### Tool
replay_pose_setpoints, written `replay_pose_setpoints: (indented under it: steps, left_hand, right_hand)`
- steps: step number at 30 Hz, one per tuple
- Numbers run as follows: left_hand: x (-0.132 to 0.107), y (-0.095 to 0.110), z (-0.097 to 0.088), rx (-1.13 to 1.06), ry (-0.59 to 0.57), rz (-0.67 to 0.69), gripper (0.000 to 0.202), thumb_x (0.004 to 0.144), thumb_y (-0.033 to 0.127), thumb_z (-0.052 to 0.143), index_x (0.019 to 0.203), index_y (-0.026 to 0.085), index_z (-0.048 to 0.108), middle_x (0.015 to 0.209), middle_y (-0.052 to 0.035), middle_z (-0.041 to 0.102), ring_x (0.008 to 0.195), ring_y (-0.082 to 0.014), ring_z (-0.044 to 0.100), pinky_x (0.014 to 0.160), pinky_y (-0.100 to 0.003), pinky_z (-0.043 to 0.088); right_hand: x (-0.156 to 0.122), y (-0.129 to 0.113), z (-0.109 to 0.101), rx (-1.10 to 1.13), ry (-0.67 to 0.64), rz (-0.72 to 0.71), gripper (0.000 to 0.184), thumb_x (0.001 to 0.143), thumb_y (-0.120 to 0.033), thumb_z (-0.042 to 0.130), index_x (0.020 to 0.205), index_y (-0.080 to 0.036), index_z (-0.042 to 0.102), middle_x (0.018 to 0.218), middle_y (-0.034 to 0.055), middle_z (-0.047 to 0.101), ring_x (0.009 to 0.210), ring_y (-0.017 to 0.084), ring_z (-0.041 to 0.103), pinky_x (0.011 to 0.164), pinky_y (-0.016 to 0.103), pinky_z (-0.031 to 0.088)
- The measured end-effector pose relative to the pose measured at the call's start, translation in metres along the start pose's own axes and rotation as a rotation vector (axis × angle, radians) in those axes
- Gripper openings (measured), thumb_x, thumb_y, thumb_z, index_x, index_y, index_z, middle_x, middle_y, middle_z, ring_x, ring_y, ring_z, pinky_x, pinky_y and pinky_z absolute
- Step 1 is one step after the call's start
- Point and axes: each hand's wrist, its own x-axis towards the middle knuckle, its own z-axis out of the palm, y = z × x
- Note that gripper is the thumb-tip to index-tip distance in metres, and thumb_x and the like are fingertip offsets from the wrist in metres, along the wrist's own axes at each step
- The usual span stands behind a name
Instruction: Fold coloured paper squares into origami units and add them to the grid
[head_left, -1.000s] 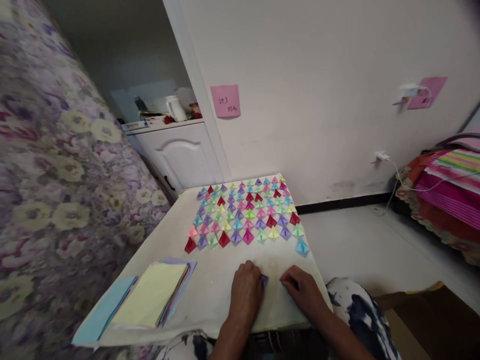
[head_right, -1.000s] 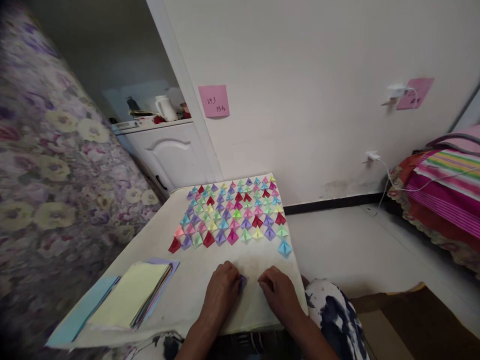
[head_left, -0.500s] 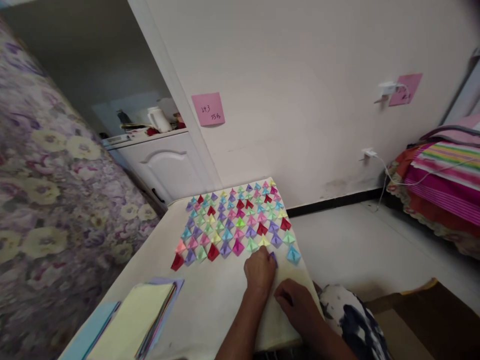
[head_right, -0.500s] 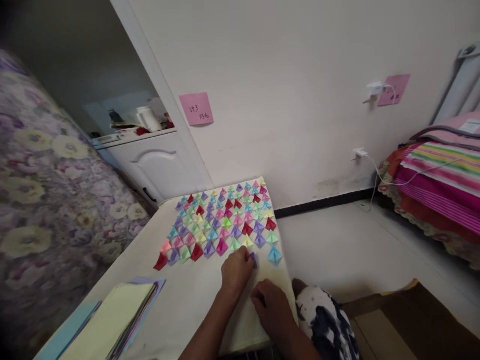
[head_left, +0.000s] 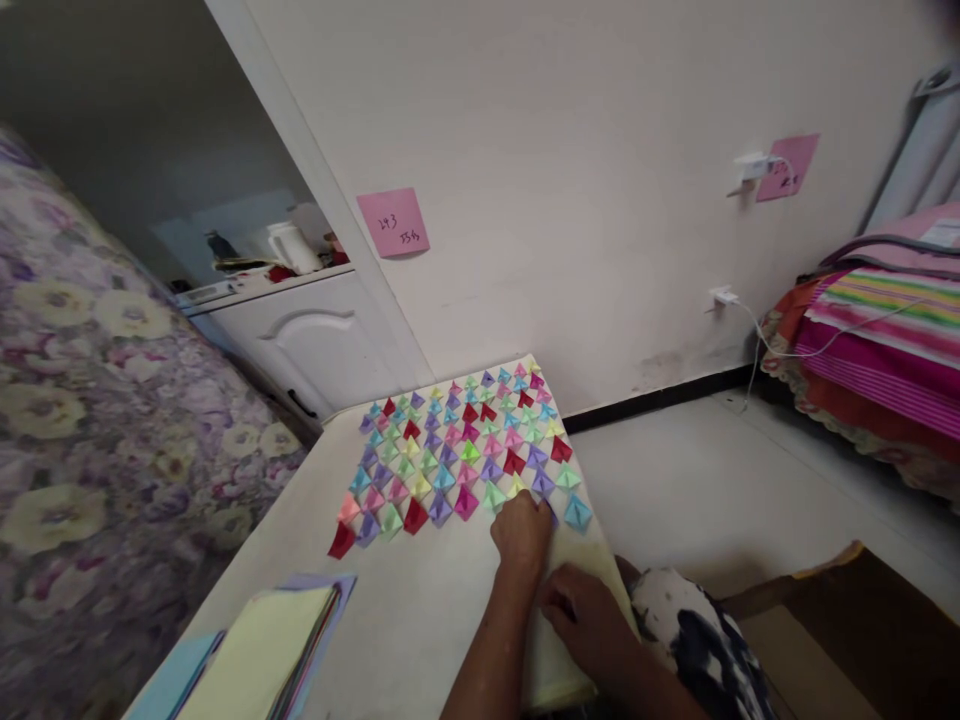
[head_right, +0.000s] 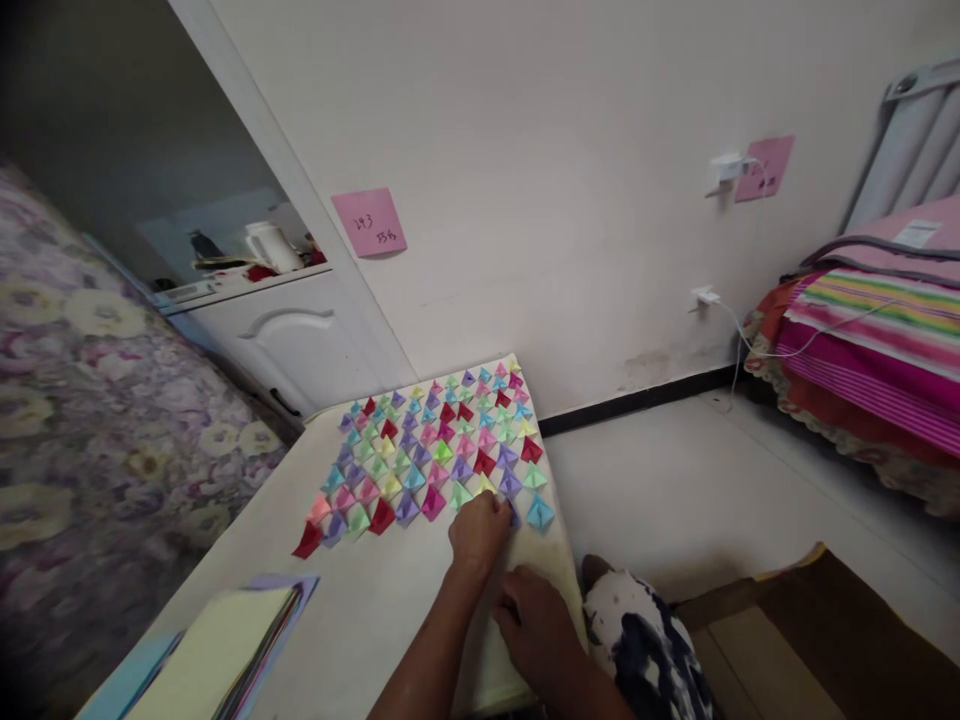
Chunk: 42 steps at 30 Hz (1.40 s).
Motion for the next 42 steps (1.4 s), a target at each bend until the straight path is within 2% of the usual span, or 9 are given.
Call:
replay_pose_setpoints:
  steps: [4, 8, 13, 23, 36, 42]
  left_hand:
    - [-0.004, -0.005, 0.001, -0.002, -0.006, 0.017, 0.030, 0.080, 0.040, 0.041, 0.088, 0.020, 0.062, 0.088, -0.0095, 0.069, 0.081, -0.0239, 0.063, 0.063, -0.029, 0.041]
    - [-0.008, -0.006, 0.002, 0.000, -0.011, 0.043, 0.024, 0.079, 0.034, 0.043, 0.086, 0.022, 0.063, 0.086, -0.0071, 0.070, 0.079, -0.0220, 0.063, 0.064, -0.028, 0.041]
    - [-0.007, -0.002, 0.000, 0.011, 0.000, 0.049, 0.023, 0.080, 0.028, 0.041, 0.086, 0.021, 0.063, 0.086, -0.0081, 0.069, 0.082, -0.0228, 0.063, 0.064, -0.029, 0.041]
    - [-0.005, 0.005, -0.001, 0.013, -0.019, 0.010, 0.023, 0.080, 0.026, 0.042, 0.086, 0.020, 0.063, 0.089, -0.0082, 0.069, 0.083, -0.0223, 0.063, 0.061, -0.028, 0.040]
    - [-0.005, 0.004, 0.007, -0.023, -0.019, -0.004, 0.022, 0.079, 0.026, 0.041, 0.083, 0.022, 0.061, 0.088, -0.0069, 0.069, 0.082, -0.0233, 0.063, 0.060, -0.029, 0.041]
    - [-0.009, 0.005, 0.004, -0.035, -0.023, -0.001, 0.023, 0.083, 0.030, 0.039, 0.085, 0.021, 0.060, 0.088, -0.0070, 0.069, 0.082, -0.0221, 0.063, 0.059, -0.028, 0.039]
  right_hand:
    - [-0.001, 0.000, -0.002, 0.009, -0.012, -0.020, 0.011, 0.074, -0.012, 0.049, 0.069, -0.018, 0.057, 0.072, 0.0001, 0.058, 0.069, 0.014, 0.052, 0.064, 0.022, 0.034]
    - [0.000, -0.001, -0.002, -0.003, -0.011, -0.001, 0.010, 0.074, -0.012, 0.050, 0.068, -0.018, 0.057, 0.073, 0.0007, 0.058, 0.069, 0.014, 0.052, 0.064, 0.023, 0.034]
    - [0.000, -0.005, -0.004, -0.028, -0.008, 0.005, 0.010, 0.073, -0.012, 0.050, 0.067, -0.017, 0.055, 0.072, 0.0005, 0.058, 0.069, 0.014, 0.052, 0.063, 0.023, 0.034]
    - [0.000, -0.003, -0.003, 0.018, -0.008, 0.000, 0.010, 0.073, -0.011, 0.050, 0.068, -0.018, 0.057, 0.074, 0.0008, 0.058, 0.070, 0.014, 0.053, 0.063, 0.023, 0.034]
    - [0.000, 0.000, -0.002, 0.014, -0.021, -0.010, 0.013, 0.073, -0.010, 0.048, 0.073, -0.017, 0.059, 0.076, 0.0019, 0.060, 0.073, 0.015, 0.054, 0.066, 0.023, 0.036]
    - [0.000, 0.000, -0.002, 0.026, -0.015, -0.022, 0.013, 0.073, -0.010, 0.048, 0.070, -0.018, 0.058, 0.075, 0.0012, 0.059, 0.073, 0.015, 0.053, 0.065, 0.023, 0.035]
